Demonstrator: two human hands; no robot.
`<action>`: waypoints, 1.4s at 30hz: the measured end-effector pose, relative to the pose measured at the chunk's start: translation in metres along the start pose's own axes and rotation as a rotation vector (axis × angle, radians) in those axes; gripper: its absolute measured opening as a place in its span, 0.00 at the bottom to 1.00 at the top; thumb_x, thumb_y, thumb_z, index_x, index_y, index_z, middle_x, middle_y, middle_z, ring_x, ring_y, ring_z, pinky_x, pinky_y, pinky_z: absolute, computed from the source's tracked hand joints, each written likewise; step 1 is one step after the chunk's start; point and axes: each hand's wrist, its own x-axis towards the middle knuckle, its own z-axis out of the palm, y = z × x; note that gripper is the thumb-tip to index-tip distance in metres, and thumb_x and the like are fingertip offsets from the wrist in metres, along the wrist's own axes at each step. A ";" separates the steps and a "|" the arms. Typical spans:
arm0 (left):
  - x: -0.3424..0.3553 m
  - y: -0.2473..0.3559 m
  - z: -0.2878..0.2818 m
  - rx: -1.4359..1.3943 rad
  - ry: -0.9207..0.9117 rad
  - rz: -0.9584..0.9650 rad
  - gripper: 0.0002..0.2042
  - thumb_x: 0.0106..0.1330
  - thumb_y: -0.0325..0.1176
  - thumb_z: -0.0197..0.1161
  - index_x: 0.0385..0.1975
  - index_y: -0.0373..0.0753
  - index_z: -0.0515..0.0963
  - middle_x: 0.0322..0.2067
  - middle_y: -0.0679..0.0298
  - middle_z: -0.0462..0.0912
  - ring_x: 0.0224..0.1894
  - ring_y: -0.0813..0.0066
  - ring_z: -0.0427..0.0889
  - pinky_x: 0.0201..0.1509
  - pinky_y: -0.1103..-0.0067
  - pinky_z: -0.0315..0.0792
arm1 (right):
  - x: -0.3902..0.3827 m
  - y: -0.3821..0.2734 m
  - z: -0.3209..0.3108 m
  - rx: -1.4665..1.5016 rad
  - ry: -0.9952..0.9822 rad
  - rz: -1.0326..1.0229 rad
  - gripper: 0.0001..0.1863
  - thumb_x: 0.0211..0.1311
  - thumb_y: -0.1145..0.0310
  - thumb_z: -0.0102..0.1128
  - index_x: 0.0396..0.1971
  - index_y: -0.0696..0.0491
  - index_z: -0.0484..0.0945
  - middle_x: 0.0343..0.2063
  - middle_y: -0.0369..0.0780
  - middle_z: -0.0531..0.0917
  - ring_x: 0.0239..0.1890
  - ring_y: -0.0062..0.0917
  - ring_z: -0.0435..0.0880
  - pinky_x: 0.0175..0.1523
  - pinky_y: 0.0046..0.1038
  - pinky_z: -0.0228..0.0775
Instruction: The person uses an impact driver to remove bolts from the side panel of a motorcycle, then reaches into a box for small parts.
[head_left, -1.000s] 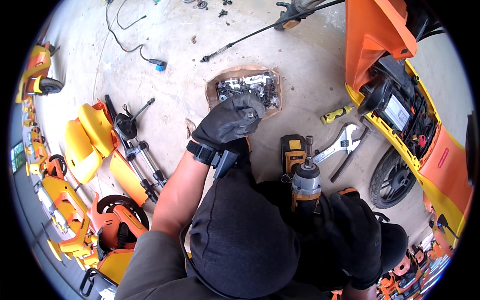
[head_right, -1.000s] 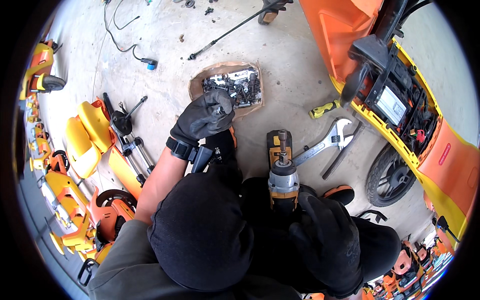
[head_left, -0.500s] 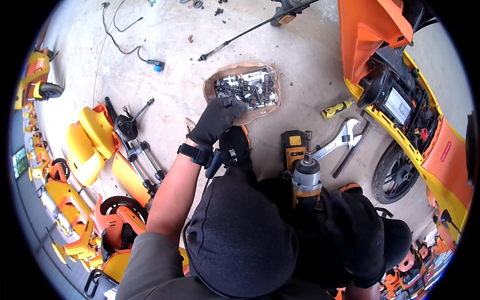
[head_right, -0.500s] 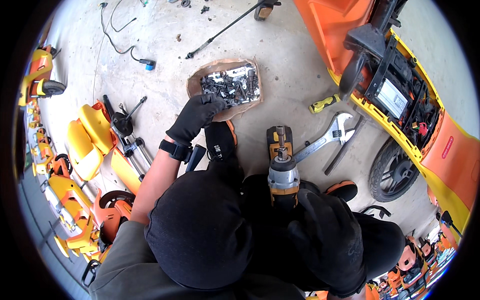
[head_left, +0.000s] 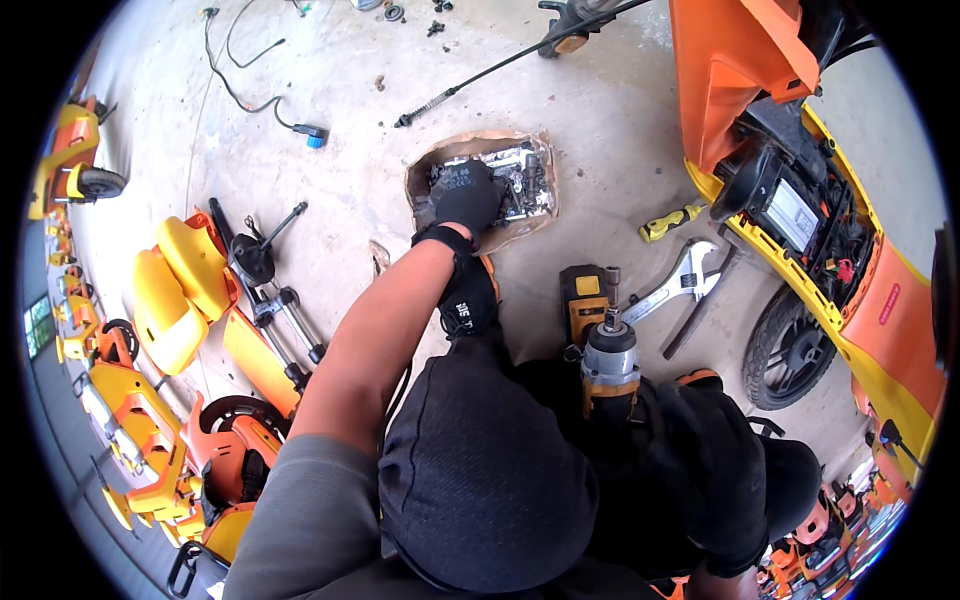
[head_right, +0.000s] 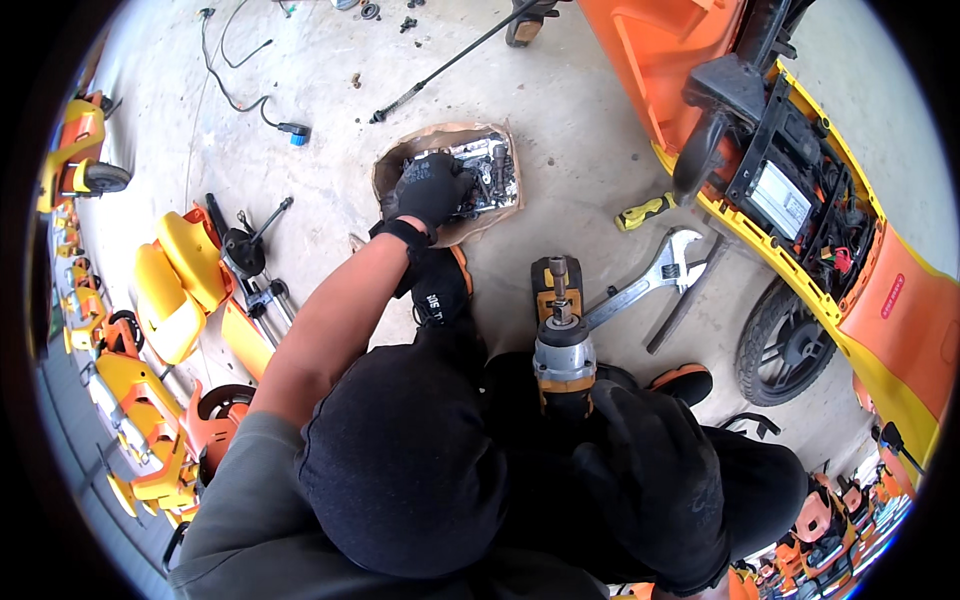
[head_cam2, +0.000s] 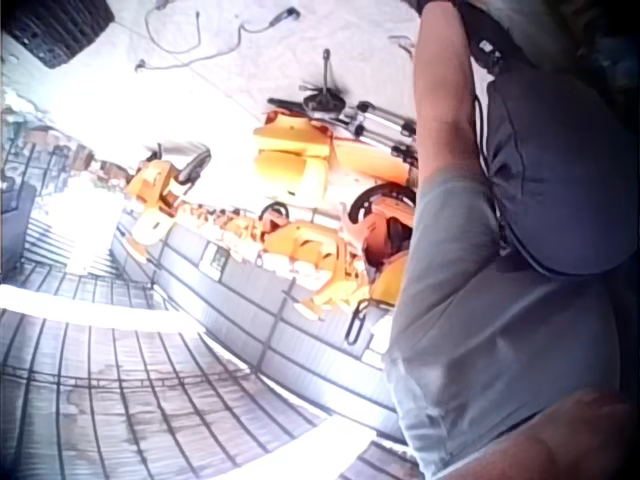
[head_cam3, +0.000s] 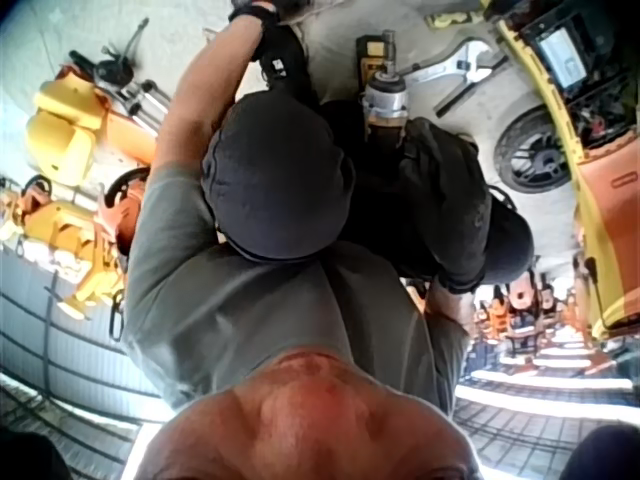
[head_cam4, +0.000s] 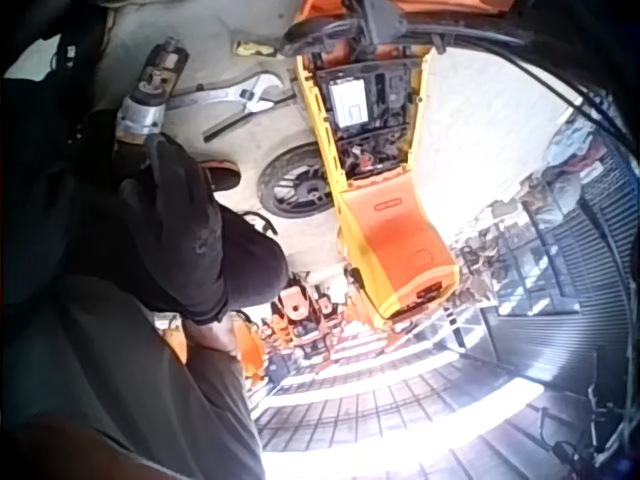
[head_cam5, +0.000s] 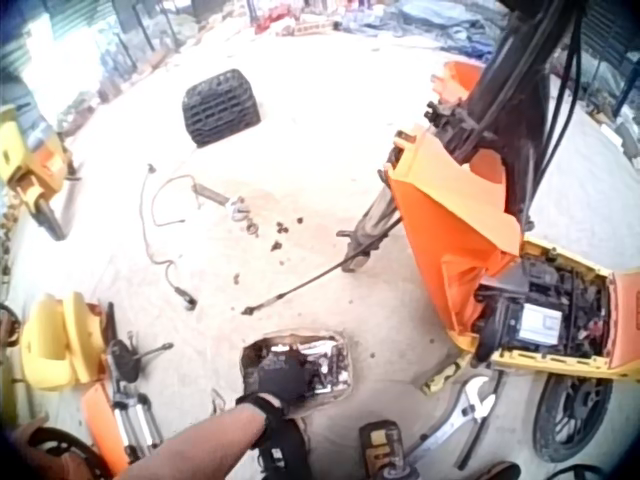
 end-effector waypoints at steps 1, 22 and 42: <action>0.001 0.003 0.005 0.033 0.037 -0.025 0.14 0.60 0.45 0.64 0.34 0.40 0.85 0.36 0.52 0.86 0.41 0.55 0.85 0.47 0.63 0.78 | 0.000 0.000 -0.001 0.004 0.003 0.003 0.28 0.49 0.72 0.72 0.54 0.58 0.76 0.40 0.48 0.81 0.40 0.42 0.82 0.44 0.37 0.76; -0.038 -0.023 -0.025 -1.978 -0.630 -0.159 0.12 0.73 0.37 0.53 0.42 0.35 0.79 0.36 0.57 0.85 0.37 0.69 0.84 0.40 0.73 0.81 | -0.005 0.001 0.001 -0.077 0.004 -0.063 0.28 0.50 0.71 0.71 0.53 0.59 0.76 0.41 0.49 0.81 0.41 0.43 0.83 0.45 0.38 0.77; -0.055 -0.013 -0.065 -1.932 -0.624 0.078 0.23 0.76 0.39 0.48 0.58 0.24 0.70 0.51 0.46 0.80 0.53 0.56 0.81 0.59 0.66 0.75 | -0.006 -0.002 0.000 -0.032 -0.018 0.029 0.26 0.51 0.71 0.71 0.52 0.59 0.77 0.44 0.48 0.82 0.47 0.43 0.82 0.51 0.37 0.75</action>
